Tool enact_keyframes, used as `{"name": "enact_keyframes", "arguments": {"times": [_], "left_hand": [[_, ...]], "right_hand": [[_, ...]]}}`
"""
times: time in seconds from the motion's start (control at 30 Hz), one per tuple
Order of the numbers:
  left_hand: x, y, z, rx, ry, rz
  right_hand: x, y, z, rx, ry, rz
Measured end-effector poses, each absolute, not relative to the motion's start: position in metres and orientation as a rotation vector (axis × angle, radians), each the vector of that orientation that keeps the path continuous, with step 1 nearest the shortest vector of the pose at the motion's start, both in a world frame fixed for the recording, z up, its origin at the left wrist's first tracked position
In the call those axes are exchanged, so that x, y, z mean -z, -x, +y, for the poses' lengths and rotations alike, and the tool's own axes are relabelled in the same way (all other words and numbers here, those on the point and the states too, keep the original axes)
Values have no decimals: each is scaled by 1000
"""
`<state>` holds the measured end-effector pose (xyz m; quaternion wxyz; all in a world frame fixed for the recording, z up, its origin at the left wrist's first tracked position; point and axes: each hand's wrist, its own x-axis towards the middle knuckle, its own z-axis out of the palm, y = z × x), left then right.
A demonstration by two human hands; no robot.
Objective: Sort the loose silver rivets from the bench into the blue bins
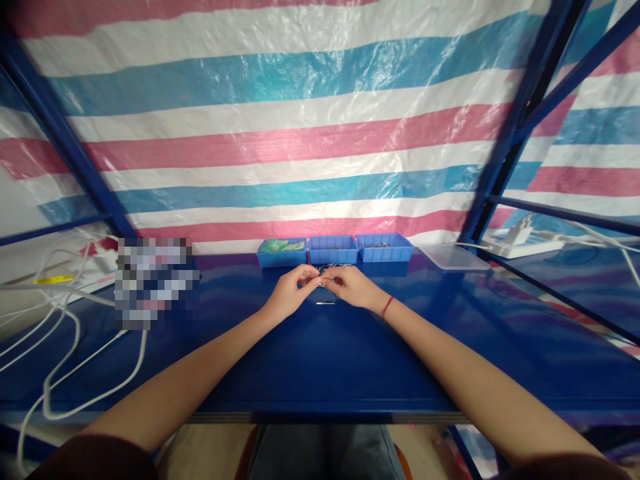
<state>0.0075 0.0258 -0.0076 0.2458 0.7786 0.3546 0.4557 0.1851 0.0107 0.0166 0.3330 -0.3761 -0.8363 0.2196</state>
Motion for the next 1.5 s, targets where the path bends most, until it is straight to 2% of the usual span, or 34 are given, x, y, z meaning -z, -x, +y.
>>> {"name": "enact_keyframes", "arguments": {"times": [0.23, 0.53, 0.83, 1.17, 1.33, 1.5], "left_hand": [[9, -11, 26, -1330, -1826, 928], [4, -10, 20, -1338, -1865, 958], [6, -10, 24, -1359, -1868, 948], [7, -10, 20, -1369, -2135, 988], [5, -6, 14, -1008, -2576, 1092], [2, -4, 9, -692, -2729, 1179]], "right_hand": [[-17, -183, 10, -855, 972, -2024], [-15, -180, 10, -854, 1011, -1955], [-18, -175, 7, -415, 936, -1796], [-26, -184, -1, 150, 911, -2024], [-21, -232, 39, 442, 1211, -1738], [-4, -282, 72, 397, 1668, -1529]]}}
